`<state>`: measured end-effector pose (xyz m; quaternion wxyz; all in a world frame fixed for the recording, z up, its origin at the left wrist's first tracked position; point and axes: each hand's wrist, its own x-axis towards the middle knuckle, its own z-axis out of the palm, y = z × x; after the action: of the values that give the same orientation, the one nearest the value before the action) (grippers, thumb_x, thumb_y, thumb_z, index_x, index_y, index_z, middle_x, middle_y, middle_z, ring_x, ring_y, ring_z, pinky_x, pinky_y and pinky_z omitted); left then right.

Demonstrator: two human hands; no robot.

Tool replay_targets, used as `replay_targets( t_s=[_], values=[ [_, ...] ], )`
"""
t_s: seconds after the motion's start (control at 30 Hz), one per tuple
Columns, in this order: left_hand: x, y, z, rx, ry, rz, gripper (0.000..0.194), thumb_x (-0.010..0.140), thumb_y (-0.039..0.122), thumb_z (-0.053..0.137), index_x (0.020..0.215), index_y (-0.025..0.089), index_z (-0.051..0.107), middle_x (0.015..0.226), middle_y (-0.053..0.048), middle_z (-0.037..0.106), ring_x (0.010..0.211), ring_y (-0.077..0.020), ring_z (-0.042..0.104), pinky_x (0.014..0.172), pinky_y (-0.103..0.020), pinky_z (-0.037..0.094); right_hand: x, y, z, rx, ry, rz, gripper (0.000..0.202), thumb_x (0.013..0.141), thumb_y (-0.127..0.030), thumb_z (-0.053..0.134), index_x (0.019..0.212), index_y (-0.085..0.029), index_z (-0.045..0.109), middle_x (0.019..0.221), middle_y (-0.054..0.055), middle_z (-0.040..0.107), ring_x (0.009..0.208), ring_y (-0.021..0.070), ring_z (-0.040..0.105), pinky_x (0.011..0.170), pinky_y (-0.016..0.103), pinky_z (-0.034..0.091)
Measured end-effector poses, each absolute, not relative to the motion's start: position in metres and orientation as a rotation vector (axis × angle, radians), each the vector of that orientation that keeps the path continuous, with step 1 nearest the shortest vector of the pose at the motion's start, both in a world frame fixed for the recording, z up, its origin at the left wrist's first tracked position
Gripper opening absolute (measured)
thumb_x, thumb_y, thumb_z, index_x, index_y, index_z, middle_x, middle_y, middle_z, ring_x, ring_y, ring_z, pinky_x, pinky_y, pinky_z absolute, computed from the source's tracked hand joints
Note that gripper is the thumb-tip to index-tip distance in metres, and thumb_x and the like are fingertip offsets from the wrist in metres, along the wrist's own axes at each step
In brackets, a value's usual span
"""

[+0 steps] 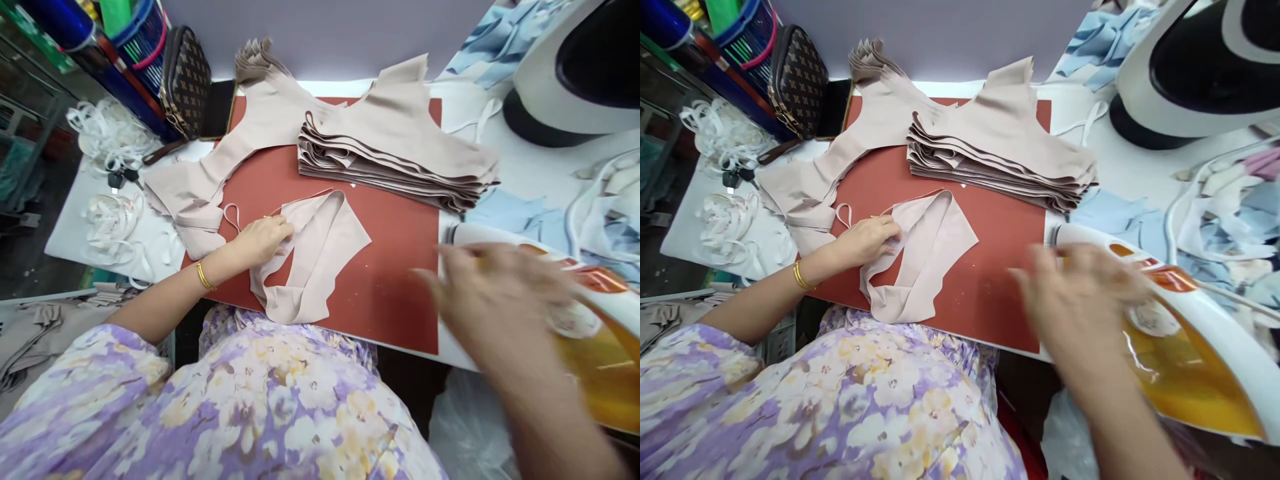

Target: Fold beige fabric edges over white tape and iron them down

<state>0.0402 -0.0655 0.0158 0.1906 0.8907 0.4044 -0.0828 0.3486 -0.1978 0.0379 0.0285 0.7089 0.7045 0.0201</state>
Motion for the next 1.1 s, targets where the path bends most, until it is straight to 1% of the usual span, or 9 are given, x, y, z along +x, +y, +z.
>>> replay_targets(
  t_s=[0.07, 0.17, 0.27, 0.43, 0.63, 0.8, 0.87, 0.97, 1.1],
  values=[
    [0.039, -0.066, 0.012, 2.444, 1.134, -0.211, 0.021, 0.081, 0.010, 0.070, 0.100, 0.014, 0.064, 0.102, -0.008, 0.067, 0.091, -0.0212, 0.064, 0.082, -0.034, 0.050, 0.298, -0.187, 0.017, 2.176, 2.329, -0.166, 0.034, 0.096, -0.040, 0.043, 0.101, -0.016, 0.066, 0.119, 0.021, 0.055, 0.108, 0.0324, 0.048, 0.091, 0.055, 0.034],
    [0.034, -0.066, 0.006, 2.373, 1.110, -0.169, 0.022, 0.081, 0.006, 0.067, 0.101, 0.014, 0.063, 0.101, -0.007, 0.068, 0.091, -0.0193, 0.065, 0.083, -0.032, 0.050, 0.247, -0.174, -0.012, 2.279, 2.374, -0.449, 0.021, 0.090, -0.034, 0.055, 0.097, -0.018, 0.066, 0.118, 0.016, 0.056, 0.112, 0.0296, 0.044, 0.096, 0.052, 0.029],
    [0.028, -0.067, 0.004, 2.376, 1.096, -0.085, 0.023, 0.083, 0.006, 0.063, 0.104, 0.015, 0.064, 0.104, -0.008, 0.068, 0.095, -0.0197, 0.064, 0.087, -0.034, 0.050, 0.229, -0.170, -0.020, 2.319, 2.380, -0.623, 0.016, 0.089, -0.029, 0.054, 0.091, -0.017, 0.064, 0.114, 0.014, 0.057, 0.111, 0.0279, 0.043, 0.094, 0.048, 0.028],
    [0.020, -0.070, 0.027, 2.366, 1.030, 0.091, 0.015, 0.088, 0.011, 0.056, 0.096, 0.016, 0.069, 0.096, -0.007, 0.066, 0.092, -0.0186, 0.062, 0.088, -0.034, 0.049, 0.251, -0.179, 0.007, 2.307, 2.470, -0.975, 0.016, 0.093, -0.028, 0.048, 0.085, -0.019, 0.059, 0.100, 0.008, 0.064, 0.101, 0.0223, 0.054, 0.094, 0.046, 0.031],
    [0.026, -0.040, 0.069, 2.160, 0.921, 0.474, 0.010, 0.089, 0.021, 0.056, 0.088, 0.017, 0.065, 0.089, -0.005, 0.066, 0.081, -0.0145, 0.062, 0.074, -0.028, 0.051, 0.323, -0.167, 0.056, 2.432, 2.460, -1.246, 0.024, 0.087, -0.044, 0.058, 0.095, -0.022, 0.062, 0.092, 0.004, 0.069, 0.088, 0.0190, 0.064, 0.084, 0.035, 0.048],
    [0.060, 0.064, 0.112, 1.882, 0.840, 0.917, 0.007, 0.087, 0.023, 0.061, 0.084, 0.017, 0.057, 0.075, -0.001, 0.061, 0.062, -0.0087, 0.056, 0.059, -0.022, 0.048, 0.390, -0.096, 0.132, 2.839, 2.272, -0.924, 0.048, 0.086, -0.043, 0.054, 0.123, -0.014, 0.063, 0.102, 0.014, 0.071, 0.087, 0.0220, 0.064, 0.081, 0.037, 0.051],
    [0.074, 0.108, 0.136, 1.815, 0.840, 1.129, 0.008, 0.089, 0.022, 0.061, 0.085, 0.018, 0.055, 0.075, 0.000, 0.059, 0.061, -0.0072, 0.055, 0.058, -0.019, 0.047, 0.415, -0.069, 0.161, 3.093, 2.341, -0.510, 0.048, 0.085, -0.047, 0.053, 0.121, -0.017, 0.065, 0.107, 0.015, 0.070, 0.082, 0.0224, 0.063, 0.073, 0.039, 0.051],
    [0.087, 0.153, 0.157, 1.783, 0.799, 1.368, 0.005, 0.093, 0.022, 0.057, 0.091, 0.017, 0.055, 0.079, 0.001, 0.059, 0.071, -0.0077, 0.060, 0.064, -0.018, 0.049, 0.449, -0.043, 0.181, 3.185, 2.444, 0.175, 0.046, 0.087, -0.046, 0.049, 0.119, -0.018, 0.067, 0.106, 0.015, 0.070, 0.081, 0.0204, 0.062, 0.070, 0.040, 0.048],
    [0.095, 0.167, 0.127, 1.901, 0.736, 1.310, 0.006, 0.088, 0.015, 0.058, 0.094, 0.015, 0.057, 0.090, -0.003, 0.064, 0.086, -0.0096, 0.062, 0.086, -0.025, 0.051, 0.473, -0.022, 0.149, 2.824, 2.416, 0.347, 0.032, 0.083, -0.037, 0.050, 0.098, -0.018, 0.072, 0.103, 0.015, 0.068, 0.096, 0.0246, 0.057, 0.081, 0.044, 0.043]
  ],
)
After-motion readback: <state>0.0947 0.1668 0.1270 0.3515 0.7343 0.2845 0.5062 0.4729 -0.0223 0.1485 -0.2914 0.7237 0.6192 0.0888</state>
